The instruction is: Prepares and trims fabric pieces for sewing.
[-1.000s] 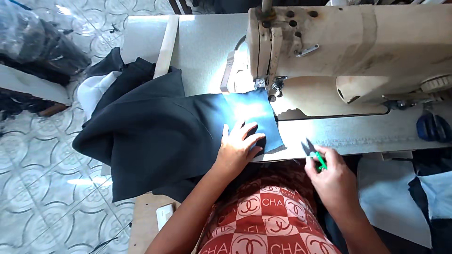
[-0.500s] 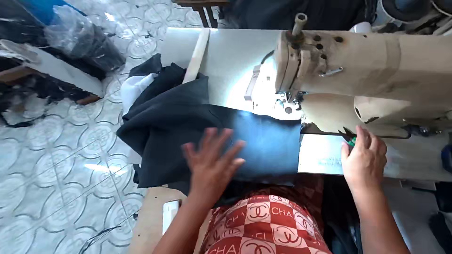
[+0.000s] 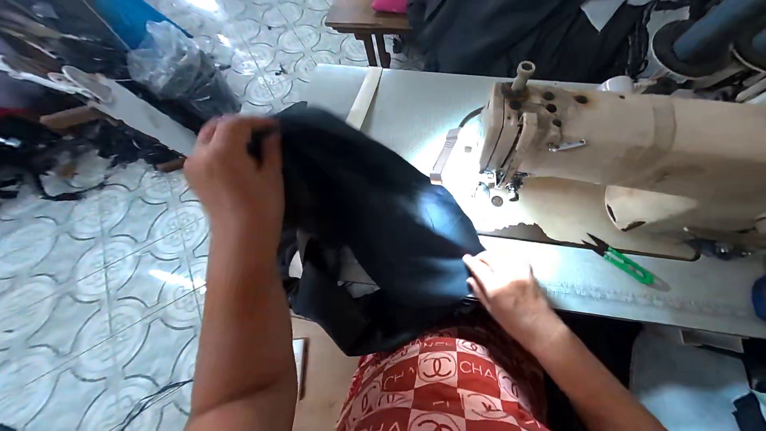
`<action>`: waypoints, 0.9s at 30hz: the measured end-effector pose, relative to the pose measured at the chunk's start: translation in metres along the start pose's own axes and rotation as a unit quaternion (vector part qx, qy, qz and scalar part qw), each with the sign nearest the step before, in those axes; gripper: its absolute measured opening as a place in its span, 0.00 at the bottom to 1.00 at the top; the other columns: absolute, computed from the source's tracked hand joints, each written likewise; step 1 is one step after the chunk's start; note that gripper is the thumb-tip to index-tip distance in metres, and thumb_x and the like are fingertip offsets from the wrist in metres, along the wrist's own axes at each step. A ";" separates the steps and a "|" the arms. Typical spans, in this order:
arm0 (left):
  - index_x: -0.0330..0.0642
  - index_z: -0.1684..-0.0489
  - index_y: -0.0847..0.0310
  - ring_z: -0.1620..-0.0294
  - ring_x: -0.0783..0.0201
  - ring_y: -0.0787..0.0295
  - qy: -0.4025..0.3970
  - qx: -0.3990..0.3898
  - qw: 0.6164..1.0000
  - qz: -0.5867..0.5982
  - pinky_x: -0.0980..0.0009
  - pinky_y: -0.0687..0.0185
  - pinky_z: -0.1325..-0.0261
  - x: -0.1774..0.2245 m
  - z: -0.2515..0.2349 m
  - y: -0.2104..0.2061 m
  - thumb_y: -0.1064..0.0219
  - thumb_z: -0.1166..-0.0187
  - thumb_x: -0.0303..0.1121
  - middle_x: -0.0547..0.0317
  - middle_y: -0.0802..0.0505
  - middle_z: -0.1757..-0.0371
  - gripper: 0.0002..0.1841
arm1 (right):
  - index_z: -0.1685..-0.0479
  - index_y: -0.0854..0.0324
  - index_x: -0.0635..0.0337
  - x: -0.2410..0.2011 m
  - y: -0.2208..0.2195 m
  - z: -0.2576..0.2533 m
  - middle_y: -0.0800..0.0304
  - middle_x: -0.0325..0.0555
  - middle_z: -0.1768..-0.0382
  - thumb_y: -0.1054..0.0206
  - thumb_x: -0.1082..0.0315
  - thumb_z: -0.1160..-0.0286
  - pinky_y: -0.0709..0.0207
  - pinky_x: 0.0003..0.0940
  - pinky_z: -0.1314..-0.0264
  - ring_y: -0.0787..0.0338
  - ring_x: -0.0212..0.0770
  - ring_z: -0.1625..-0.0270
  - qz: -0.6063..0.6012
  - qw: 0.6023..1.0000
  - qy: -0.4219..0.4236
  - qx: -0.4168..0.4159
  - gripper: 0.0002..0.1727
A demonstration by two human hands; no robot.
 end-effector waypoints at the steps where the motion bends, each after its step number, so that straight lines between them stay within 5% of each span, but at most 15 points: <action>1: 0.32 0.35 0.17 0.30 0.34 0.16 -0.032 0.030 0.999 0.015 0.42 0.25 0.27 0.006 -0.021 -0.010 0.46 0.09 0.35 0.30 0.11 0.36 0.18 | 0.41 0.08 0.52 -0.014 -0.001 0.001 0.04 0.47 0.50 0.35 0.58 0.19 0.13 0.53 0.52 0.05 0.50 0.50 -0.012 1.000 0.000 0.004 0.17; 3: 0.34 0.23 0.24 0.21 0.37 0.23 -0.053 0.021 0.998 0.029 0.42 0.30 0.20 0.026 -0.050 -0.029 0.48 0.11 0.30 0.32 0.18 0.24 0.21 | 0.40 0.08 0.53 -0.030 -0.007 0.000 0.05 0.47 0.51 0.34 0.59 0.21 0.12 0.46 0.54 0.05 0.48 0.52 -0.027 0.999 -0.013 0.021 0.17; 5: 0.38 0.09 0.43 0.08 0.33 0.45 -0.030 -0.032 0.999 -0.001 0.22 0.56 0.16 0.052 -0.049 -0.047 0.44 0.13 0.29 0.35 0.40 0.08 0.31 | 0.36 0.10 0.55 -0.033 -0.012 -0.003 0.06 0.51 0.44 0.35 0.62 0.20 0.11 0.43 0.46 0.05 0.50 0.45 -0.041 0.998 -0.050 0.030 0.18; 7: 0.43 0.08 0.42 0.07 0.25 0.56 -0.036 -0.042 0.997 -0.047 0.09 0.71 0.26 0.074 -0.020 -0.073 0.43 0.13 0.33 0.36 0.44 0.06 0.31 | 0.33 0.12 0.58 -0.033 -0.015 -0.002 0.08 0.54 0.38 0.35 0.64 0.21 0.12 0.41 0.44 0.06 0.51 0.40 -0.055 0.994 -0.084 0.037 0.20; 10: 0.56 0.14 0.28 0.07 0.29 0.54 -0.052 -0.135 0.988 -0.049 0.09 0.69 0.26 0.086 0.033 -0.132 0.44 0.12 0.46 0.46 0.36 0.07 0.26 | 0.34 0.12 0.60 -0.032 -0.019 0.002 0.10 0.54 0.34 0.36 0.64 0.20 0.12 0.38 0.40 0.07 0.49 0.37 -0.069 0.993 -0.092 0.036 0.20; 12: 0.69 0.09 0.38 0.04 0.33 0.65 -0.025 -0.272 0.960 -0.063 0.14 0.76 0.21 0.082 0.041 -0.164 0.48 0.14 0.59 0.51 0.46 0.03 0.32 | 0.35 0.12 0.60 -0.031 -0.014 0.004 0.09 0.53 0.36 0.36 0.63 0.21 0.13 0.39 0.40 0.07 0.49 0.37 -0.079 0.993 -0.083 0.006 0.19; 14: 0.73 0.07 0.43 0.03 0.36 0.69 -0.024 -0.328 0.943 -0.047 0.16 0.78 0.20 0.077 0.027 -0.176 0.47 0.17 0.63 0.54 0.50 0.02 0.35 | 0.38 0.10 0.58 -0.029 0.000 0.007 0.07 0.50 0.38 0.34 0.60 0.20 0.11 0.41 0.41 0.06 0.47 0.39 -0.089 0.992 -0.071 -0.044 0.18; 17: 0.70 0.07 0.42 0.04 0.34 0.62 -0.053 -0.314 0.948 0.000 0.17 0.77 0.19 0.070 0.003 -0.182 0.39 0.19 0.59 0.52 0.44 0.04 0.36 | 0.54 0.07 0.59 -0.006 0.048 0.003 0.04 0.50 0.58 0.33 0.56 0.21 0.11 0.50 0.61 0.04 0.50 0.59 -0.076 0.989 -0.118 -0.047 0.16; 18: 0.69 0.08 0.41 0.04 0.35 0.59 -0.067 -0.304 0.950 0.003 0.17 0.75 0.19 0.068 0.001 -0.182 0.41 0.17 0.60 0.53 0.42 0.04 0.36 | 0.55 0.08 0.60 0.010 0.073 0.002 0.05 0.53 0.56 0.32 0.58 0.21 0.11 0.53 0.60 0.04 0.52 0.58 -0.059 0.985 -0.159 -0.023 0.14; 21: 0.62 0.13 0.31 0.06 0.42 0.49 -0.132 -0.275 0.952 0.013 0.20 0.67 0.15 0.066 0.005 -0.187 0.48 0.13 0.60 0.61 0.35 0.07 0.31 | 0.37 0.11 0.55 0.086 0.165 0.016 0.08 0.51 0.41 0.38 0.61 0.13 0.11 0.48 0.50 0.06 0.47 0.50 0.025 0.954 -0.261 0.144 0.16; 24: 0.45 0.26 0.17 0.14 0.30 0.34 -0.212 -0.243 0.944 0.073 0.24 0.47 0.18 0.061 0.020 -0.170 0.42 0.12 0.48 0.39 0.22 0.17 0.24 | 0.31 0.16 0.61 0.170 0.258 0.038 0.11 0.60 0.35 0.48 0.60 0.08 0.18 0.46 0.31 0.10 0.50 0.35 0.121 0.888 -0.347 0.276 0.21; 27: 0.33 0.40 0.12 0.26 0.27 0.21 -0.252 -0.284 0.915 0.135 0.32 0.31 0.23 0.067 0.047 -0.132 0.39 0.14 0.34 0.30 0.14 0.30 0.17 | 0.24 0.23 0.63 0.245 0.310 0.047 0.18 0.62 0.28 0.50 0.59 0.09 0.24 0.51 0.24 0.15 0.54 0.28 0.112 0.839 -0.464 0.261 0.24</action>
Point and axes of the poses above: each hand's wrist, its own z-axis away from the middle knuckle, its own y-axis out of the back of the hand, x = y × z, the point moved 1 cm from there along -z, towards the middle knuckle
